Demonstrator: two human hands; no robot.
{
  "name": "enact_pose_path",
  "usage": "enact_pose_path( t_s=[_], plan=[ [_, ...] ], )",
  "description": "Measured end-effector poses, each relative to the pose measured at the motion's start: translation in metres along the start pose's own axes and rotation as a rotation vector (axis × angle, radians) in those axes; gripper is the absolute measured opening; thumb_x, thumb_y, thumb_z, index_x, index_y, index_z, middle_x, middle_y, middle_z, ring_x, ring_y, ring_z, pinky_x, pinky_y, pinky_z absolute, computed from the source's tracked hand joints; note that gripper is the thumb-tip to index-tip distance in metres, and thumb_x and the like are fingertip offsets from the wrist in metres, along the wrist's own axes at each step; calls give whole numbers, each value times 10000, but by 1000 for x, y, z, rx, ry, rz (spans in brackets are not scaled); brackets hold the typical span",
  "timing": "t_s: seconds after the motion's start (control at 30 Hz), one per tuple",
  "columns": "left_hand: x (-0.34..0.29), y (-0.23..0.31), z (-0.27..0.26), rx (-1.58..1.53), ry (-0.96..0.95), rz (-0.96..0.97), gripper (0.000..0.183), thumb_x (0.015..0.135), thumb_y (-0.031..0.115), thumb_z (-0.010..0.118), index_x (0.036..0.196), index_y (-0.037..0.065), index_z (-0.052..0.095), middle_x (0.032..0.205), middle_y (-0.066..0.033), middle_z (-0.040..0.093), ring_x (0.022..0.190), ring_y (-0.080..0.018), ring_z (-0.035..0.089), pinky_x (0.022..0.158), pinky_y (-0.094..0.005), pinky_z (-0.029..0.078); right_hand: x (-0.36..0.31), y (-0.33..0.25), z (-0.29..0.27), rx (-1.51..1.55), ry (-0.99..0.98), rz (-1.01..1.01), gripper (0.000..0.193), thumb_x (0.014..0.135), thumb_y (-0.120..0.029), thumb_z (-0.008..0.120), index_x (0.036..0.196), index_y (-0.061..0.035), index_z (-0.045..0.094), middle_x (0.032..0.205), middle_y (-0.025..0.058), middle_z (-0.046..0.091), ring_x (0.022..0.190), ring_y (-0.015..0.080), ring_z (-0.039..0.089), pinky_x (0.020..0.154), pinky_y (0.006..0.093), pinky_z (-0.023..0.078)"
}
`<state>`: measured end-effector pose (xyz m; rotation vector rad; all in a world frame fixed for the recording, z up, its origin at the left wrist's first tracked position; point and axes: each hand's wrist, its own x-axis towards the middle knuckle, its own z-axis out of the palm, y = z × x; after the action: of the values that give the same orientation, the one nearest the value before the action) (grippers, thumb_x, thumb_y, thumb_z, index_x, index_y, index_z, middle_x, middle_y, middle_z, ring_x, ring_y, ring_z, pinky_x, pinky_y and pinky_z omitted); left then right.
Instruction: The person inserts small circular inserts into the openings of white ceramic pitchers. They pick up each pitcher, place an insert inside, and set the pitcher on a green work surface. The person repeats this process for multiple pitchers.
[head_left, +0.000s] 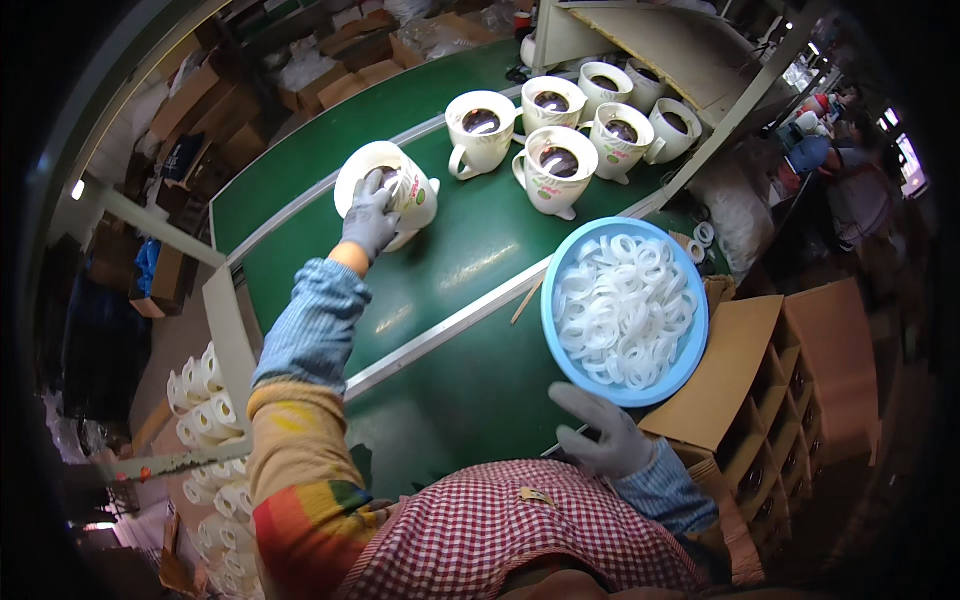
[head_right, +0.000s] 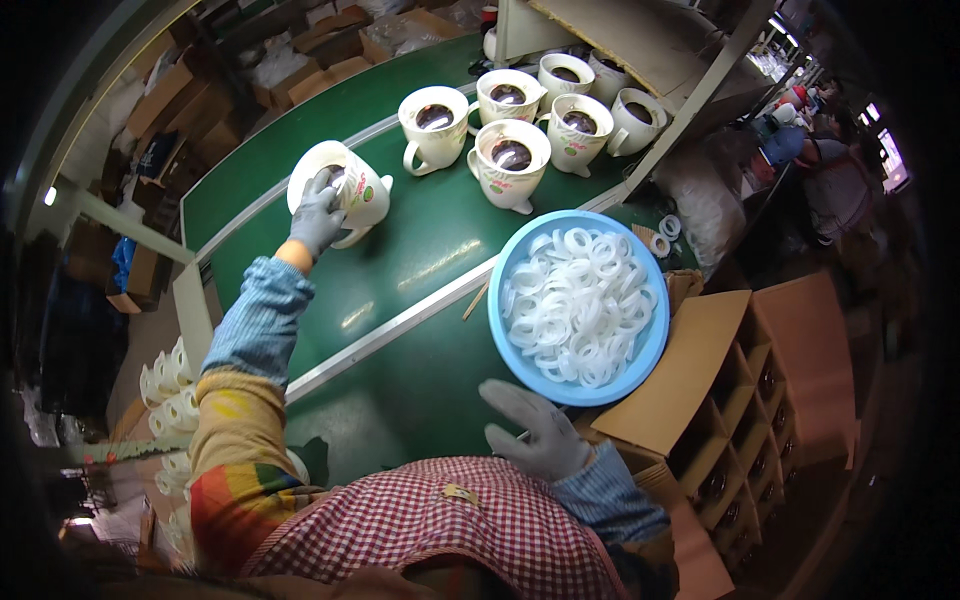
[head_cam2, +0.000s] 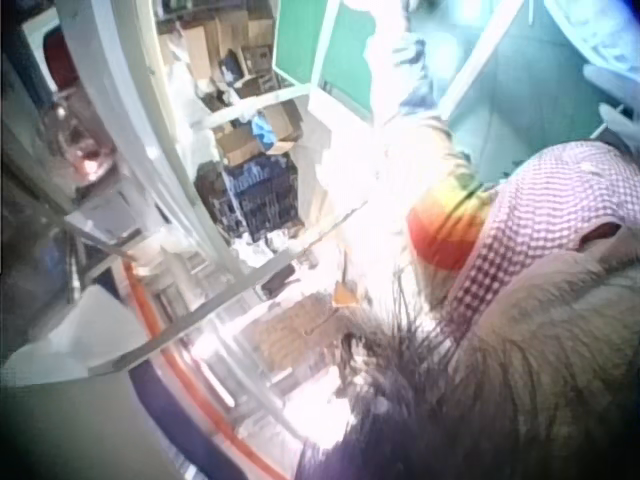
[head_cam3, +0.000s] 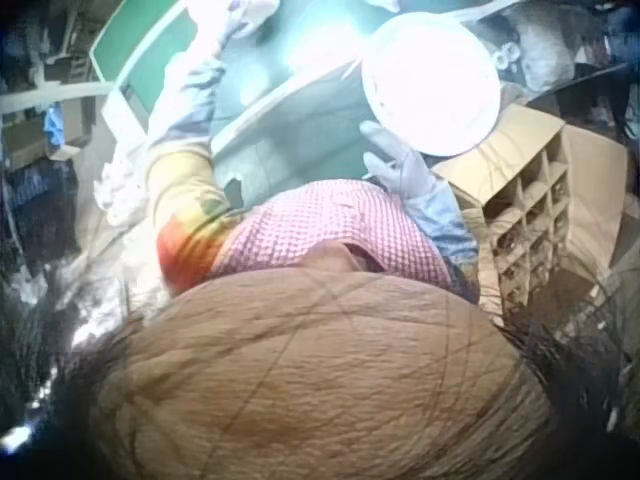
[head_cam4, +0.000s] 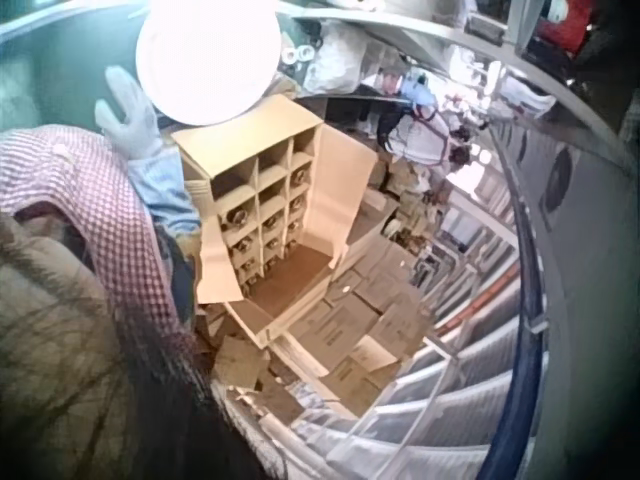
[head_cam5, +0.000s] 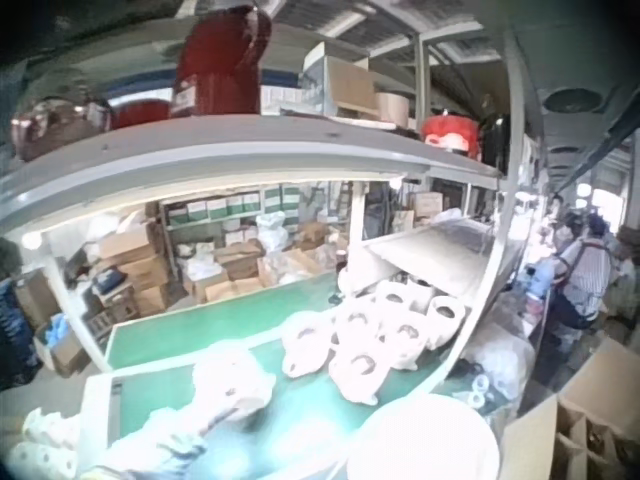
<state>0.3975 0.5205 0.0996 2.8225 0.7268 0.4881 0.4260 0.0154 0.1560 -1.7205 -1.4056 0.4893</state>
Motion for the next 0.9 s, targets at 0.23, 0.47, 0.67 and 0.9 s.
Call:
enact_pose_path(
  t_s=[0.23, 0.47, 0.67, 0.9],
  plan=[
    [112, -40, 100, -38, 9, -215, 455, 943, 94, 546, 1397, 107, 578, 1467, -177, 516, 1390, -402, 465, 1184, -475, 386, -51, -5, -46, 68, 240, 211, 507, 952, -120, 692, 1412, 44, 557, 1375, 280, 598, 1242, 364, 630, 1050, 428, 513],
    [134, -85, 100, -119, -287, -151, 557, 836, 133, 662, 1385, 72, 595, 1498, -204, 526, 1342, -364, 543, 1113, -398, 450, -118, -16, -115, -278, 571, 409, 422, 939, -74, 719, 1347, -1, 638, 1299, 183, 680, 1201, 298, 663, 1012, 392, 537],
    [66, -104, 95, -221, 81, 103, 433, 949, 162, 661, 1364, 49, 614, 1585, -194, 437, 1410, -371, 478, 1131, -420, 414, -234, -19, -216, -644, 816, 1337, 394, 899, -374, 778, 1125, -52, 768, 1063, 136, 775, 980, 308, 748, 909, 392, 579],
    [-112, 41, 34, -611, -194, 118, 375, 879, 16, 651, 1253, 20, 676, 1484, -186, 551, 1380, -325, 522, 1152, -418, 423, -345, 34, -148, -432, 559, 1484, 718, 794, -284, 782, 1448, -91, 559, 1401, 219, 614, 1276, 347, 615, 1091, 412, 484]
  ],
)
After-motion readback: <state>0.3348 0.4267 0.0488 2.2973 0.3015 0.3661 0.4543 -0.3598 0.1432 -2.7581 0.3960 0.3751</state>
